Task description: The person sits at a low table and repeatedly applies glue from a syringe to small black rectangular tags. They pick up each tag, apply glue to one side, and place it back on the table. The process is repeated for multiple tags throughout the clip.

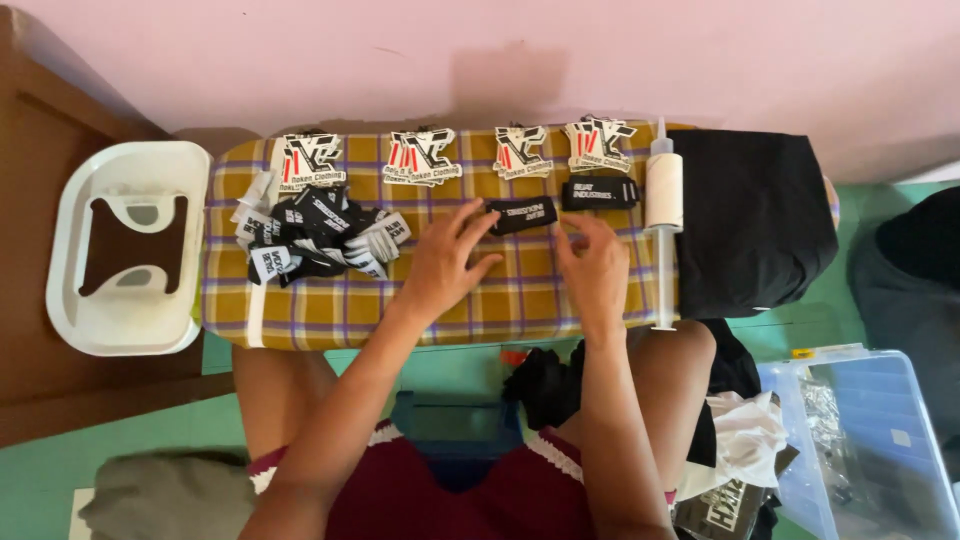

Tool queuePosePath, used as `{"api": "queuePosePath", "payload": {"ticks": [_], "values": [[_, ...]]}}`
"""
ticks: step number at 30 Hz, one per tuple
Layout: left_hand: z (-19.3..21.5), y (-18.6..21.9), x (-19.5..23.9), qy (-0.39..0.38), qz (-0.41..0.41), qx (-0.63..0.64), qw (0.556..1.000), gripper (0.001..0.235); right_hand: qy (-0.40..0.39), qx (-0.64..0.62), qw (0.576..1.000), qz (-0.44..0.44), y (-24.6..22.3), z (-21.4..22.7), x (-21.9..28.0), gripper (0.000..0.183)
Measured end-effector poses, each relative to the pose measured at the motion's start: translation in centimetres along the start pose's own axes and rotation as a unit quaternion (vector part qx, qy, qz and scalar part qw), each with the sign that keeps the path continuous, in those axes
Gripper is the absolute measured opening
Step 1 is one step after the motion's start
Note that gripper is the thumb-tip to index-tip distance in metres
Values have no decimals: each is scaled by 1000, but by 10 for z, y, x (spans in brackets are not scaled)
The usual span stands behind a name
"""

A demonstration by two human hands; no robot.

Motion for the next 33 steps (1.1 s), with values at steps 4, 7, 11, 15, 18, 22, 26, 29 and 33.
{"api": "queuePosePath", "payload": {"ticks": [4,7,11,15,18,22,26,29,33], "values": [[-16,-9,4,29,-13,-47,998,61,21,75,997,8,-2,-20,-5,11],[-5,-4,6,1,-6,-83,997,44,13,103,995,-3,8,-37,-4,19],[-12,-9,2,0,0,-91,996,36,21,120,992,15,3,-40,-10,19],[-20,-15,0,10,15,-77,997,32,-5,131,991,8,-7,-39,-14,15],[-20,-13,-6,-7,47,-55,997,27,-15,126,992,-6,-10,-38,-13,13],[-44,-18,-21,18,62,-39,997,16,-40,120,990,-60,-22,-33,-21,25],[-32,-3,-23,18,63,-46,997,34,-56,75,992,-87,-27,-27,-26,34],[-30,-5,-22,13,34,-86,996,45,-48,24,996,-78,-21,-29,-23,42],[-31,-7,-22,-7,36,-17,999,44,-70,-11,995,-63,-4,-32,-18,40]]}}
Point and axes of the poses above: each hand's wrist, its own x-axis away from the middle knuckle, its own z-axis out of the back of the hand, y = z × x, the point moved 1 cm from there along -x, towards the middle knuckle, and after that the axes turned 11 degrees about z, right-handed, at the moved point
